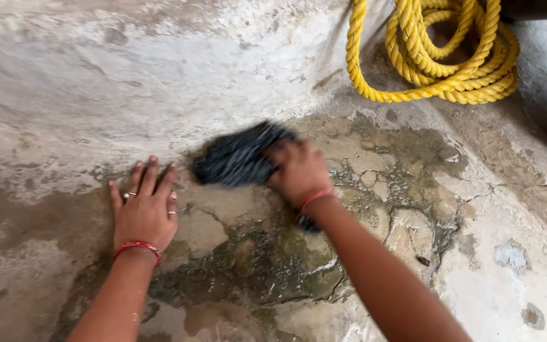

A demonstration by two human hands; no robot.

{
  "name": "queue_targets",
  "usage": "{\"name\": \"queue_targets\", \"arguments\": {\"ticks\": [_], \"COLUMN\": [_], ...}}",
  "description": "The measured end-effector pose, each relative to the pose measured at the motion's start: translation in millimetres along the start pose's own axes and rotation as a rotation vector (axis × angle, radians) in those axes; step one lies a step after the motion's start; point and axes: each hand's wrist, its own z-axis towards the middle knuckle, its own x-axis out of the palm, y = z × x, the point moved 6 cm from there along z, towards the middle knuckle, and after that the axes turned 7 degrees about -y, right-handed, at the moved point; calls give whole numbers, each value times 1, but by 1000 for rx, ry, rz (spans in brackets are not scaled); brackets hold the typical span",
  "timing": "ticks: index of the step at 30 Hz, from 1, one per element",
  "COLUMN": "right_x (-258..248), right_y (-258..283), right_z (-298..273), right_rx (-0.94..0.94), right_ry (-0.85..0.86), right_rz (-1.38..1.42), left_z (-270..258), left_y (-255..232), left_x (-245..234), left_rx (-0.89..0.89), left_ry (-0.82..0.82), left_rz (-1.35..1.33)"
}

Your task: Hand-wash a small black cloth and use it to scrub the floor.

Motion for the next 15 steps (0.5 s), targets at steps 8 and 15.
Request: {"name": "queue_targets", "arguments": {"ticks": [8,15], "right_x": [122,154], "right_y": [-359,-447], "right_z": [-95,-394], "right_rx": [861,1410], "right_ry": [50,412], "right_rz": [153,-40], "left_z": [-1,3], "left_y": [1,3], "left_x": [6,11], "left_rx": [31,32], "left_ry": [-51,-51], "left_rz": [-42,-26]}}
